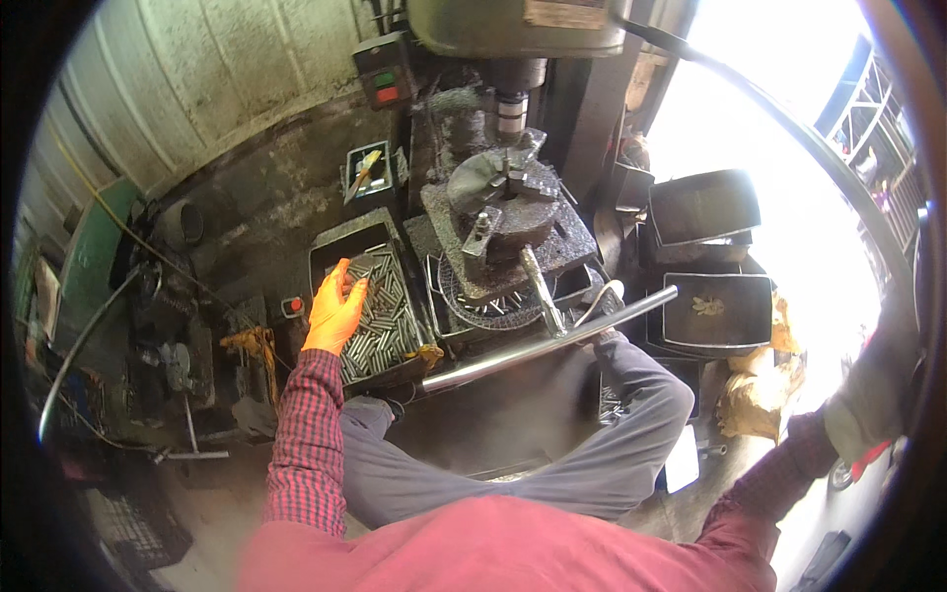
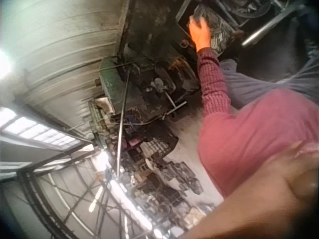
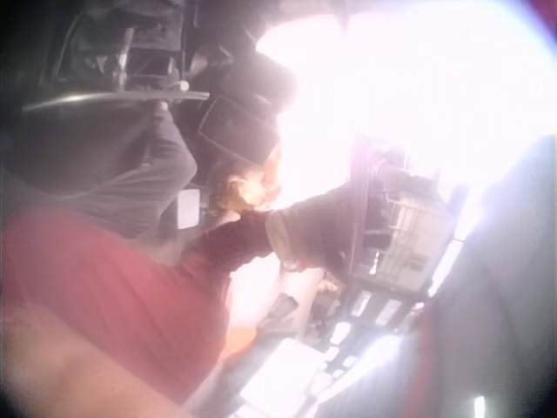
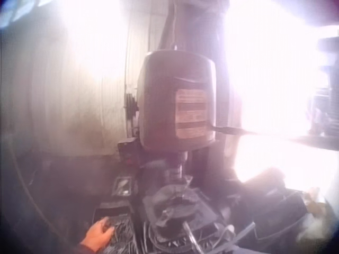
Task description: The person repeatedly picks small metal pieces from a tray, places them into a drill press vise, operates the machine, and removes the processed pieces. The cycle continues with multiple items handled one at a time.
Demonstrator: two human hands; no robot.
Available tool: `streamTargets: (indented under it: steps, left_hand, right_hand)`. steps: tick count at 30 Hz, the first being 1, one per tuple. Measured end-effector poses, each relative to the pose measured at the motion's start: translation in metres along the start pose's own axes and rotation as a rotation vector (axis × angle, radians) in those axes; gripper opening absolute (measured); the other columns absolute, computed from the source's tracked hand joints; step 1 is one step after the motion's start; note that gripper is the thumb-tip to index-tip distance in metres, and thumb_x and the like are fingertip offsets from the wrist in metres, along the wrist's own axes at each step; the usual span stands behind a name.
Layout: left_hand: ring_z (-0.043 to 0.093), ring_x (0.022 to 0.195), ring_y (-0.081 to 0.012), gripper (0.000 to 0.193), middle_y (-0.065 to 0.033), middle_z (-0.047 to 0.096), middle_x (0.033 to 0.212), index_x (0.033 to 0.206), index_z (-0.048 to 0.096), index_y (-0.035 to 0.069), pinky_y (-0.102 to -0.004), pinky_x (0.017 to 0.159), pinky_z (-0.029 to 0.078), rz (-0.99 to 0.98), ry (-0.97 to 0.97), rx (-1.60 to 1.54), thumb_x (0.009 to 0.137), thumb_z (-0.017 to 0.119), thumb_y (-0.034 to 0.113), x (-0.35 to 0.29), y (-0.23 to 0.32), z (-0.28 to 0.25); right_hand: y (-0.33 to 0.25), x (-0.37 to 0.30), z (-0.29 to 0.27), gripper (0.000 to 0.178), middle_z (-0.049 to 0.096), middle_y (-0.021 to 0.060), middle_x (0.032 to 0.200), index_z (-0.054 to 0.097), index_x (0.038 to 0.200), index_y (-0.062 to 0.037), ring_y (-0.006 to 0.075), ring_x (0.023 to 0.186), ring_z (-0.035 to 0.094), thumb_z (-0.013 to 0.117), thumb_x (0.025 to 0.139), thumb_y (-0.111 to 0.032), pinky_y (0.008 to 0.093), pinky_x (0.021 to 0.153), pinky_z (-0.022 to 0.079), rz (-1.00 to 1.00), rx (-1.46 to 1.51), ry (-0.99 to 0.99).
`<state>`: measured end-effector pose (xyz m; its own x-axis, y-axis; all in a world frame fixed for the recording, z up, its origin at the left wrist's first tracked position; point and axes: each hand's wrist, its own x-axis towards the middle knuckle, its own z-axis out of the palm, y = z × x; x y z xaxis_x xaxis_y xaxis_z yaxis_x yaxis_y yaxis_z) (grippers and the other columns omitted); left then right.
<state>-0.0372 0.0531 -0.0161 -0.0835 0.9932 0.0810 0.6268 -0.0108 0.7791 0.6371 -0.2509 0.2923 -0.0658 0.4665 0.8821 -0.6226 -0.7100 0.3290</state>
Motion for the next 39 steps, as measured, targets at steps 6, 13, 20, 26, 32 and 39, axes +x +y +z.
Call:
streamTargets:
  steps: [6,13,20,26,32,39]
  left_hand:
    - [0.067,0.125,-0.0238,0.066,-0.0138,0.07,0.135,0.158,0.052,-0.001,-0.0364,0.109,0.052,0.267,-0.093,-0.315,0.105,0.075,0.03,-0.045,0.07,0.016]
    - [0.07,0.109,-0.0434,0.086,-0.0237,0.073,0.12,0.158,0.047,-0.002,-0.0494,0.097,0.055,0.45,-0.78,0.365,0.098,0.075,0.053,-0.12,0.133,0.07]
    - [0.071,0.122,-0.0379,0.059,-0.0211,0.075,0.128,0.144,0.066,0.004,-0.0446,0.105,0.056,0.169,-0.864,0.341,0.101,0.07,0.044,-0.107,0.124,0.092]
    - [0.072,0.108,-0.0381,0.041,-0.0173,0.078,0.111,0.121,0.077,0.003,-0.0499,0.099,0.056,0.625,-0.756,0.291,0.087,0.071,0.024,-0.1,0.071,0.111]
    - [0.069,0.097,-0.0357,0.045,-0.0123,0.073,0.096,0.123,0.073,0.005,-0.0482,0.092,0.054,0.589,-0.588,0.237,0.079,0.078,0.017,-0.115,0.067,0.168]
    - [0.069,0.089,-0.0397,0.054,-0.0175,0.069,0.092,0.121,0.07,-0.002,-0.0524,0.082,0.054,0.865,-0.225,0.197,0.095,0.074,0.045,-0.107,0.029,0.064]
  right_hand:
    - [-0.122,-0.076,-0.118,0.047,0.065,0.0084,0.136,0.058,0.143,-0.0067,0.0181,0.131,0.059,0.066,0.107,-0.035,0.0393,0.11,0.05,-0.629,-2.164,0.989]
    - [-0.135,-0.121,-0.294,0.059,0.067,0.0071,0.105,0.066,0.124,-0.0073,0.0272,0.097,0.065,0.069,0.101,-0.061,0.0489,0.098,0.057,-0.734,-1.306,1.229]
    - [-0.122,-0.093,-0.302,0.061,0.052,0.0011,0.077,0.065,0.12,-0.0049,0.0203,0.065,0.053,0.062,0.103,-0.064,0.0435,0.075,0.058,-0.685,-1.041,1.169]
    - [-0.11,-0.077,-0.312,0.059,0.029,-0.005,0.053,0.069,0.081,-0.005,0.009,0.048,0.029,0.06,0.105,-0.058,0.0288,0.046,0.029,-0.507,-1.174,1.075]
    - [-0.1,-0.047,-0.31,0.068,0.027,-0.0053,0.048,0.072,0.085,-0.0029,0.0098,0.04,0.024,0.048,0.11,-0.062,0.0307,0.044,0.025,-0.261,-1.477,0.995]
    - [-0.102,-0.056,-0.311,0.063,0.028,-0.0062,0.048,0.075,0.092,-0.0011,0.0088,0.04,0.024,0.053,0.109,-0.058,0.028,0.043,0.023,-0.347,-1.504,1.071]
